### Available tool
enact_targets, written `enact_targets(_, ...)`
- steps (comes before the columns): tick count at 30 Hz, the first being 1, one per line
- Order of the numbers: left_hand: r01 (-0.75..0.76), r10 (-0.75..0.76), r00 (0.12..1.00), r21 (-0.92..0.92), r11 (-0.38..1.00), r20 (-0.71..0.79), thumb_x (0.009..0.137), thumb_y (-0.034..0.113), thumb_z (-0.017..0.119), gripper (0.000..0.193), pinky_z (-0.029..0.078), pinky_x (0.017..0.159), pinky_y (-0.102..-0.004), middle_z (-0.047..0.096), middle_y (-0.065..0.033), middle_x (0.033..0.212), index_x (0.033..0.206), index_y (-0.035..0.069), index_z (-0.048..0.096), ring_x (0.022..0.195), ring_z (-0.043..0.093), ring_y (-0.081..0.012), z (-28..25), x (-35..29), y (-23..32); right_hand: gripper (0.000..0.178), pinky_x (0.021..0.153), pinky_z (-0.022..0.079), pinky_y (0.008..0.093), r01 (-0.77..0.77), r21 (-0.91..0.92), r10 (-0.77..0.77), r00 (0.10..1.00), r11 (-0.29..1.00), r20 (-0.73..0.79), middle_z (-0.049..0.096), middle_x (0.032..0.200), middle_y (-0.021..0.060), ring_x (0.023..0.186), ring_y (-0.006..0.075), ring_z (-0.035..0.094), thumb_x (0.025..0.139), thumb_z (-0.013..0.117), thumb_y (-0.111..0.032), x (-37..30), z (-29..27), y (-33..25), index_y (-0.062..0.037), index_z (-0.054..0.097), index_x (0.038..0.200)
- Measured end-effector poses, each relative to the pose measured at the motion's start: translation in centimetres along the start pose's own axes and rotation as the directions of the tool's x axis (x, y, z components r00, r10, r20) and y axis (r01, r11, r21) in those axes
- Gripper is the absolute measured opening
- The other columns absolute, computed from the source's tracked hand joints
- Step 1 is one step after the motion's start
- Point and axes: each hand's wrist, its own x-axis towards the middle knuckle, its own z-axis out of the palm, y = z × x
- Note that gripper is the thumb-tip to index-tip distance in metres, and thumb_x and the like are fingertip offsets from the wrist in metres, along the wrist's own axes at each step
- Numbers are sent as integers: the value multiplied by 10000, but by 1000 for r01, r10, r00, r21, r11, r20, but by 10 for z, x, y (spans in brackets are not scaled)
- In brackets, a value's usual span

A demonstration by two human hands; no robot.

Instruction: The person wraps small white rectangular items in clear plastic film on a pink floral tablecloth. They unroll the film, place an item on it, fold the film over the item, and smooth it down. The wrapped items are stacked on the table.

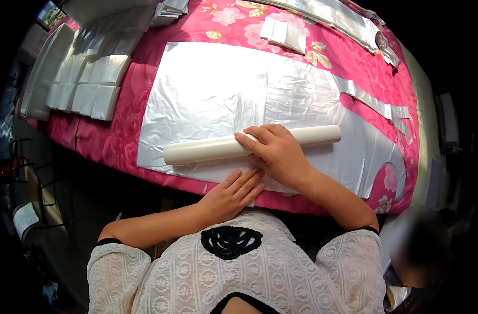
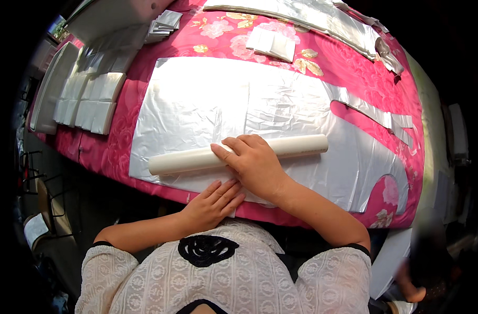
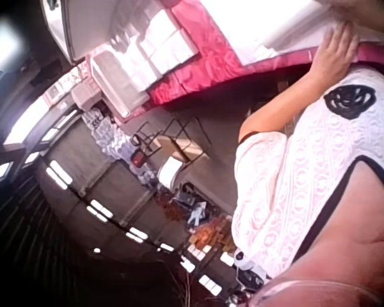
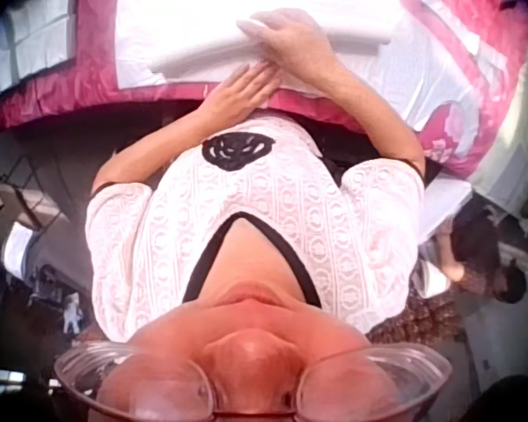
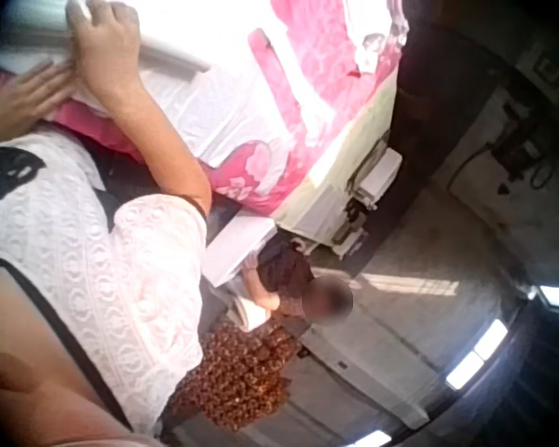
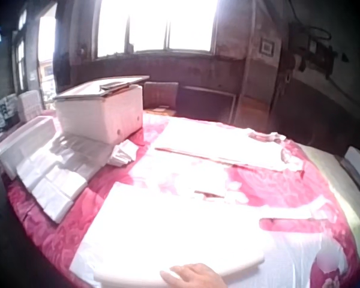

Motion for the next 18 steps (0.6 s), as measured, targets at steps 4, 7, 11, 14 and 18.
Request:
enact_targets(4, 21, -21, 1000, -4, 1000, -8, 881, 250, 402, 522, 215, 1085, -431, 306, -160, 1439, 1353, 31, 362, 1345, 279, -266, 2, -1, 3, 507, 857, 431, 377, 19, -62, -25, 995, 998, -94, 594, 1085, 45, 963, 251, 552, 699, 672, -66, 38, 11, 28, -148, 566, 1188)
enact_targets(7, 4, -4, 1000, -17, 1000, 2, 879, 250, 406, 532, 209, 1088, -429, 286, -157, 1450, 1360, 29, 351, 1354, 262, -260, 1, -2, 2, 464, 851, 429, 374, -42, -109, 20, 982, 993, -188, 608, 1060, 31, 949, 249, 557, 727, 658, -52, 74, 10, 68, -140, 576, 1175)
enact_targets(11, -67, 64, 998, -134, 989, -28, 864, 224, 434, 540, 212, 1092, -417, 281, -156, 1452, 1355, 17, 351, 1356, 257, -257, -8, -2, -7, 388, 933, 399, 379, -89, -196, 30, 958, 977, -285, 594, 1110, 64, 1070, 259, 513, 741, 653, -85, 99, 3, 116, -129, 603, 1123)
enact_targets(14, -91, 88, 996, -265, 960, -22, 846, 177, 450, 514, 249, 1084, -409, 312, -157, 1432, 1326, 6, 385, 1335, 298, -257, -15, -12, -21, 388, 967, 389, 384, -29, -141, -20, 943, 990, -332, 578, 1144, 81, 1119, 278, 487, 732, 647, -40, 90, 2, 96, -94, 601, 1114)
enact_targets(18, -141, 120, 990, -374, 917, -80, 816, 121, 467, 442, 323, 1056, -407, 386, -156, 1379, 1238, -11, 479, 1284, 379, -259, -14, -23, -36, 422, 940, 423, 371, 16, 272, -47, 993, 962, 111, 569, 1165, 93, 1130, 283, 487, 694, 592, 49, 31, -2, 42, -55, 594, 1103)
